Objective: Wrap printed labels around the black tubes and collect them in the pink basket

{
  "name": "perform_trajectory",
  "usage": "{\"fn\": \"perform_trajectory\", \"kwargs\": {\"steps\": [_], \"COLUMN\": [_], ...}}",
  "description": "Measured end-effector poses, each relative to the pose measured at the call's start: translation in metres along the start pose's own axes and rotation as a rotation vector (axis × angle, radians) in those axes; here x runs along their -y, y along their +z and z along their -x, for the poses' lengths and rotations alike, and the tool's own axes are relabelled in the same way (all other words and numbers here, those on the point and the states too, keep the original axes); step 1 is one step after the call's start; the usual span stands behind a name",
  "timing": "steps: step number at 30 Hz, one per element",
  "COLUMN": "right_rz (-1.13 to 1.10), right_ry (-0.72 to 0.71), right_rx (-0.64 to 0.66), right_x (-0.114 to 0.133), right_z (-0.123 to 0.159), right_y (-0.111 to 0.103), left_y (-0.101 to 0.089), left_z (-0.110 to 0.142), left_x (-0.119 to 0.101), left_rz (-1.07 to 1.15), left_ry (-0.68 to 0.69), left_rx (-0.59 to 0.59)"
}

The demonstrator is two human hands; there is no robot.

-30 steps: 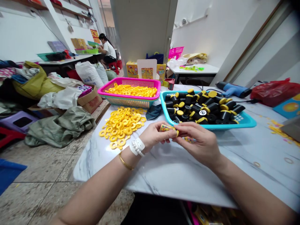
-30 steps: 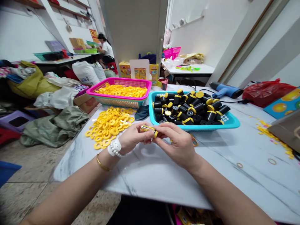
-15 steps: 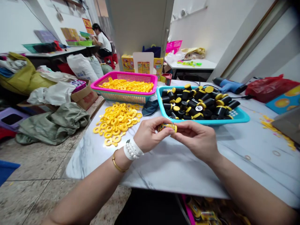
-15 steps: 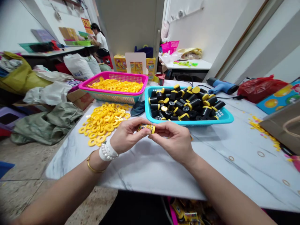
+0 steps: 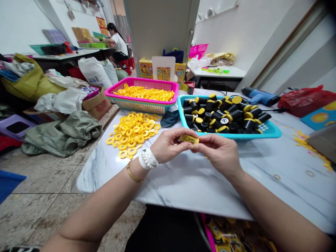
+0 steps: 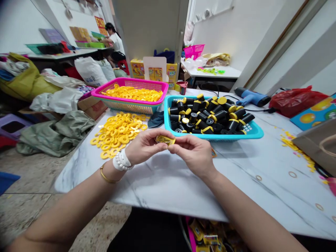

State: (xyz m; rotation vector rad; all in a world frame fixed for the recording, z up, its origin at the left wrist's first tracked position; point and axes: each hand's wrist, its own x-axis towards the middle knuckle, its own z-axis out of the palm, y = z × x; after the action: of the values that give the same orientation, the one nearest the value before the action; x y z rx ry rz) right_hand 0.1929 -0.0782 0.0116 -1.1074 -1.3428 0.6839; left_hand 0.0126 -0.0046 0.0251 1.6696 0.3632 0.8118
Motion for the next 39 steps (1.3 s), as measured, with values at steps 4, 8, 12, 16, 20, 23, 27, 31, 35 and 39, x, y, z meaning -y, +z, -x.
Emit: {"fn": "perform_trajectory", "kwargs": {"steps": [4,8,12,16,20,23,27,31,35,39], "right_rz": [-0.162,-0.043,0.116,-0.041,-0.265,-0.221,-0.092,-0.102,-0.186,-0.307], "right_ry": [0.19,0.024,-0.157,0.072,0.342,0.396,0.219,0.027,0.036,0.052], "right_rx": [0.033,0.008,-0.025,-0.046,-0.001,0.193,0.344,0.31,0.329,0.324], "right_x": [0.002,0.0,-0.003,0.001,0.006,0.008,0.01,0.016,0.024,0.021], "right_z": [-0.002,-0.003,-0.001,0.002,-0.001,-0.007,-0.011,-0.005,0.002,0.0], "right_y": [0.002,-0.003,-0.005,0.001,0.001,-0.008,-0.019,-0.019,-0.018,-0.019], "left_y": [-0.003,-0.008,-0.006,0.001,0.006,0.008,0.011,0.014,0.016,0.016], "left_z": [0.0,-0.003,-0.004,-0.003,-0.001,-0.001,-0.001,0.002,0.005,0.004], "left_x": [-0.004,-0.004,0.001,0.004,0.003,0.004,0.011,0.015,0.012,0.011], "left_rz": [-0.152,-0.04,0.023,0.078,0.042,0.033,0.111,0.391,0.61,0.638], "left_ry": [0.006,-0.172,-0.229,-0.086,-0.057,-0.198,-0.402,-0.477,-0.502,-0.465], "left_rx": [-0.027,-0.134,-0.062,-0.059,-0.081,-0.077,-0.046,0.114,0.251,0.269]}}
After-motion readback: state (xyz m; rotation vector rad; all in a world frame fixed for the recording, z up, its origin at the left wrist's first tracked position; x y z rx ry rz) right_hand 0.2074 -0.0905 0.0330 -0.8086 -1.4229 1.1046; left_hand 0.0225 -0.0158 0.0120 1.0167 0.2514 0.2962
